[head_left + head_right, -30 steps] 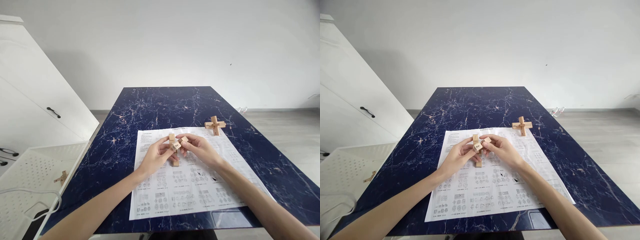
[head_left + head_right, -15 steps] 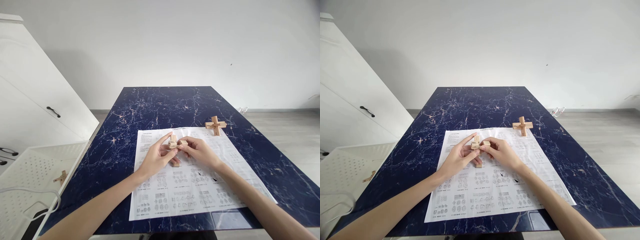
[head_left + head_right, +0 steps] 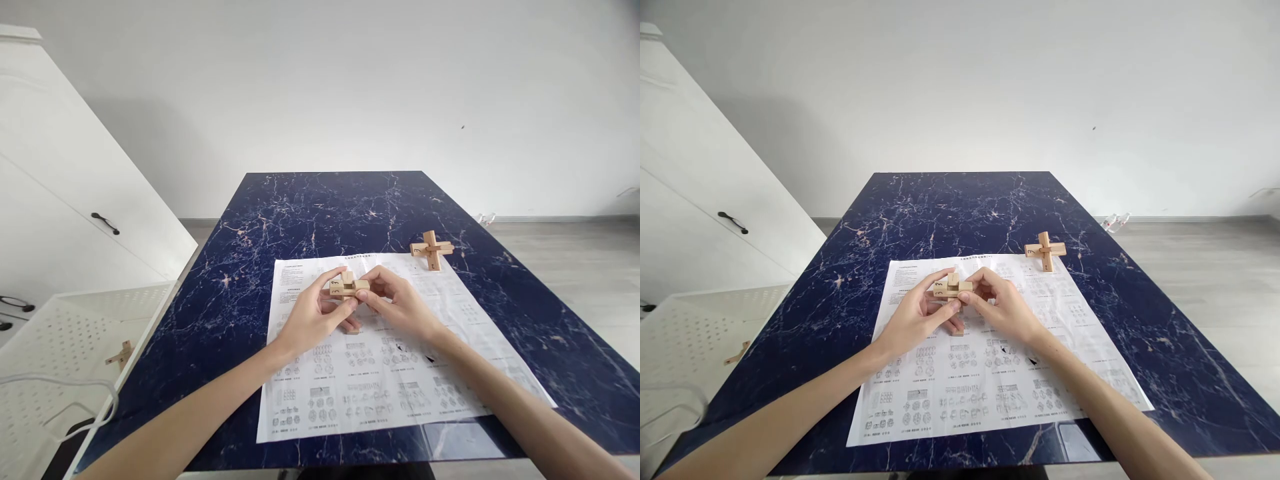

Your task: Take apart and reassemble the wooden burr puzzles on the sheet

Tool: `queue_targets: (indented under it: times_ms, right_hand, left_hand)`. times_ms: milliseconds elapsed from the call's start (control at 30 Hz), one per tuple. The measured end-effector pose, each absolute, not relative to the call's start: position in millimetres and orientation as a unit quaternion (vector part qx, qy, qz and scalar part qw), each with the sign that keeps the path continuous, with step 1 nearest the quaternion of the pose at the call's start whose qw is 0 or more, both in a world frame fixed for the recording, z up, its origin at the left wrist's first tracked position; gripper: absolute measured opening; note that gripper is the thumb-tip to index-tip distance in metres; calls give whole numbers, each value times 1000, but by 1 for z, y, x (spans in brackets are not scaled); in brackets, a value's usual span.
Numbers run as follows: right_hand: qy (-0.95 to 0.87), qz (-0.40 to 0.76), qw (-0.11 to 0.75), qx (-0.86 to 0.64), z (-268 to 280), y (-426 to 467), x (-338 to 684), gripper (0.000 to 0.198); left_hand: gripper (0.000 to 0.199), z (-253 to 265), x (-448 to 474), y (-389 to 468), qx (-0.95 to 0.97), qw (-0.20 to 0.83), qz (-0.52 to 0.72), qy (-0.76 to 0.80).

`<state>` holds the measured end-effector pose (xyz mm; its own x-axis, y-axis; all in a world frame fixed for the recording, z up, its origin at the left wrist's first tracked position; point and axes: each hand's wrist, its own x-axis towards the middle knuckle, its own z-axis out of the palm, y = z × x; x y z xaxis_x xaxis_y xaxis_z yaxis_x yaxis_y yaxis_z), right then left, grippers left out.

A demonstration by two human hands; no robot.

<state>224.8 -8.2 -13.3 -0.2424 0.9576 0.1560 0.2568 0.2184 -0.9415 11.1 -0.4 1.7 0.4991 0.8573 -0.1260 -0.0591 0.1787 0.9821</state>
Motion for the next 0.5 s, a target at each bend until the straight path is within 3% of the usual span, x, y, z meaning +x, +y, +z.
queue_targets:
  times_ms: [500]
  right_hand:
    - [-659, 444, 417, -441, -14, -6, 228, 34]
  left_hand:
    - [42, 1, 10, -3, 624, 614, 353, 330]
